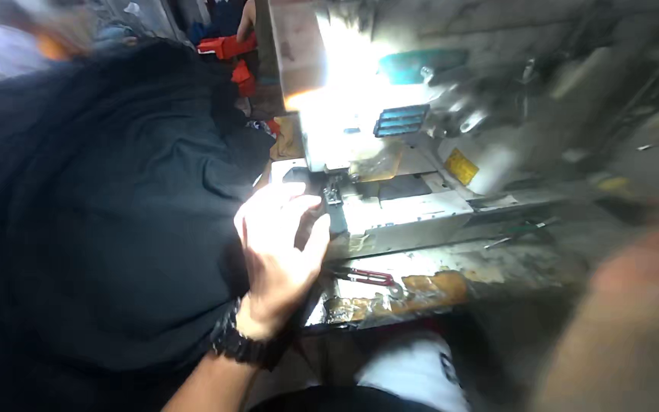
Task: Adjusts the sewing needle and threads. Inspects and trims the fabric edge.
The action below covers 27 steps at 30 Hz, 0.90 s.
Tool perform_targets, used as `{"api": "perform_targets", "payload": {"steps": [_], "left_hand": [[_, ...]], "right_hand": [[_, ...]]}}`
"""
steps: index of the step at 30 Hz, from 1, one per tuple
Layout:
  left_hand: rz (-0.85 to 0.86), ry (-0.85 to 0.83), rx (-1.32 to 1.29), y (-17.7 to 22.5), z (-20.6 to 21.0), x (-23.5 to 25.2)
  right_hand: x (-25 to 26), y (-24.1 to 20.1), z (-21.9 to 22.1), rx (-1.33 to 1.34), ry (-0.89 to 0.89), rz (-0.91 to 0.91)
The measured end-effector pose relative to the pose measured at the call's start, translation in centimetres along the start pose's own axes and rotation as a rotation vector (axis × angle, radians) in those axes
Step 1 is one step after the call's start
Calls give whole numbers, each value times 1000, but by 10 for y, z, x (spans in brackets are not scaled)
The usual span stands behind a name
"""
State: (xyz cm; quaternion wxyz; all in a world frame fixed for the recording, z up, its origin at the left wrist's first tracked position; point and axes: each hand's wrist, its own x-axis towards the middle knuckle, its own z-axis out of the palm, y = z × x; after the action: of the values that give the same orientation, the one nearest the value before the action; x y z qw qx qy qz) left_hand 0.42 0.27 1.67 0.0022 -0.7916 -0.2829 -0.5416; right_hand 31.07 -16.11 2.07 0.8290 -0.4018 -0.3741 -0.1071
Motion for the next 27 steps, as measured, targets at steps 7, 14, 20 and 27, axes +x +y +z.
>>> {"api": "perform_targets", "payload": {"steps": [7,14,20,27], "left_hand": [[-132,-292,164,9,19,42],[-179,-220,80,-1,29,34],[-210,-223,60,-3,33,33],[-323,-274,-164,-10,21,38]], "right_hand": [[-158,24,72,-131,-426,76],[-171,43,71,-108,-490,147],[-177,51,69,-129,-477,172],[-179,54,67,-159,-479,142]]}}
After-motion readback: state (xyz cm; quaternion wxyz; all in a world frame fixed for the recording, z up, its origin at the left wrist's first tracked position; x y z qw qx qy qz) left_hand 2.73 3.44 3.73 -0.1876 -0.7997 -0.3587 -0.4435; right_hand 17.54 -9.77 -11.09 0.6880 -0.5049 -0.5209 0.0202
